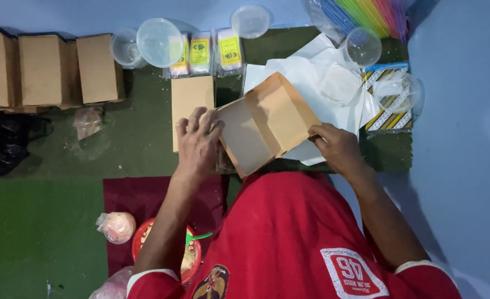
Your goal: Portioning food ingredients into bags, wrapping a food item in paper, and placing it in a box
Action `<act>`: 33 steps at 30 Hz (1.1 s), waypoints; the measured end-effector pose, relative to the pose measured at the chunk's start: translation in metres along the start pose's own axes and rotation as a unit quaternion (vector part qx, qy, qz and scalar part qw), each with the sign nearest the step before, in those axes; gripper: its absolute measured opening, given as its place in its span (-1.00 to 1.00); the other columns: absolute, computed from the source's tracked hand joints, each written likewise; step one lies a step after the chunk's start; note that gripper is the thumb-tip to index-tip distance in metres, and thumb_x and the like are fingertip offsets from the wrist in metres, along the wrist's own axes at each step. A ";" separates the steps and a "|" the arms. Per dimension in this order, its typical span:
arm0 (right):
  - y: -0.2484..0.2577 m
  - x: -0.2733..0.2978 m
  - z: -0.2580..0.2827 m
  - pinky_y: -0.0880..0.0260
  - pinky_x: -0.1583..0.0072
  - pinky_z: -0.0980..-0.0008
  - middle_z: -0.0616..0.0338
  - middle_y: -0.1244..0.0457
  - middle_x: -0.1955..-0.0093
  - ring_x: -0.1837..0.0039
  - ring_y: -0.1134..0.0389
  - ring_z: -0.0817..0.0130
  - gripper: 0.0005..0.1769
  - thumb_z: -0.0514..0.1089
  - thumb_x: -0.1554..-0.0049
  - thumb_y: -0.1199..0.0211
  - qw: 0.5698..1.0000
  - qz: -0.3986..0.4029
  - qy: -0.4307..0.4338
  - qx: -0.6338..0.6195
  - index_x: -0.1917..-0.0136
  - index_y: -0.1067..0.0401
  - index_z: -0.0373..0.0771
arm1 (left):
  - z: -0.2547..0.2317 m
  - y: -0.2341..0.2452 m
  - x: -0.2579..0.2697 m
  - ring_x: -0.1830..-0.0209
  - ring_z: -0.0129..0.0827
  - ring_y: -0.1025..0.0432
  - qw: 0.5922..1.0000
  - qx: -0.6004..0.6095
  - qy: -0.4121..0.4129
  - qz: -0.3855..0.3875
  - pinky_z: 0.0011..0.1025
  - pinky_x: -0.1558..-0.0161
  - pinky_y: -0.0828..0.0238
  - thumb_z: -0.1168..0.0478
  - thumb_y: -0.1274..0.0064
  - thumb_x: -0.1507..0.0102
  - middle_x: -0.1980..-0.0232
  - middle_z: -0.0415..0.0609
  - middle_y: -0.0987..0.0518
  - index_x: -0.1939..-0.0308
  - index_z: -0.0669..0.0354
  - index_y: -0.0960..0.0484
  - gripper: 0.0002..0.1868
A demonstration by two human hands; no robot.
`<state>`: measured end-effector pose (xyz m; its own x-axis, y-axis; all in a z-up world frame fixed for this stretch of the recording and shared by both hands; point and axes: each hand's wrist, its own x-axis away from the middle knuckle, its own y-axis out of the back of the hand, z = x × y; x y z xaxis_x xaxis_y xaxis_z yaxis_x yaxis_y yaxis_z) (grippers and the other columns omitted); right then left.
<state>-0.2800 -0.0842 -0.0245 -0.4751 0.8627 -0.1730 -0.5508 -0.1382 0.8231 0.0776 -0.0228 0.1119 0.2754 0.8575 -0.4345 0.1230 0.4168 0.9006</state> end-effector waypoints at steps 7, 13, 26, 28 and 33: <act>0.047 -0.028 0.058 -0.50 0.02 0.13 0.08 -0.46 0.07 0.00 -0.51 0.09 -0.82 -0.21 -0.17 -0.42 0.989 0.013 -0.029 -0.141 -0.07 -0.57 -0.13 | 0.011 0.019 -0.008 -0.18 -0.23 -0.42 0.998 0.000 0.057 -0.031 -0.17 -0.04 -0.07 0.49 -0.10 -0.07 0.09 -0.27 -0.63 0.28 -0.17 -0.72 -0.63; 0.062 -0.039 0.083 -0.52 0.06 0.16 0.02 -0.46 0.14 0.07 -0.53 0.11 -0.89 -0.19 -0.24 -0.37 0.988 0.015 -0.038 -0.148 -0.05 -0.60 -0.20 | -0.042 0.015 -0.016 -0.18 -0.01 -0.47 0.982 0.169 0.054 -0.060 0.04 -0.17 -0.14 -0.01 -0.31 -0.14 0.03 0.08 -0.64 -0.09 0.13 -0.65 -0.50; 0.059 -0.024 0.084 -0.45 0.11 0.18 0.10 -0.41 0.34 0.18 -0.48 0.19 -0.85 -0.16 -0.32 -0.25 0.968 0.026 -0.128 -0.212 -0.14 -0.50 -0.21 | -0.100 -0.105 0.006 0.25 -0.21 -0.44 0.989 0.143 0.026 -0.023 0.09 -0.08 -0.09 0.08 -0.36 -0.06 0.43 -0.18 -0.49 0.39 -0.11 -0.59 -0.79; 0.058 -0.022 0.086 -0.45 0.10 0.18 0.06 -0.41 0.34 0.20 -0.47 0.20 -0.82 -0.19 -0.30 -0.26 0.967 0.015 -0.133 -0.216 -0.16 -0.50 -0.25 | -0.105 -0.115 0.011 0.32 -0.22 -0.44 0.989 0.138 0.031 -0.030 0.09 -0.05 -0.12 0.09 -0.31 -0.16 0.48 -0.18 -0.47 0.42 -0.10 -0.59 -0.82; 0.070 -0.029 0.103 -0.45 0.20 0.01 -0.33 -0.41 0.13 0.19 -0.47 -0.08 -0.47 -0.31 -0.23 -0.37 0.980 -0.115 -0.039 -0.155 -0.45 -0.38 -0.37 | -0.105 -0.119 0.009 0.37 -0.34 -0.52 0.980 0.179 0.082 0.032 -0.10 -0.01 -0.20 0.07 -0.30 -0.15 0.47 -0.28 -0.56 0.36 -0.22 -0.64 -0.89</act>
<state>-0.2343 -0.0688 0.0932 -0.2667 0.9216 -0.2820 -0.8248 -0.0669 0.5615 -0.0343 -0.0332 -0.0003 0.1403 0.9276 -0.3462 0.4454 0.2531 0.8588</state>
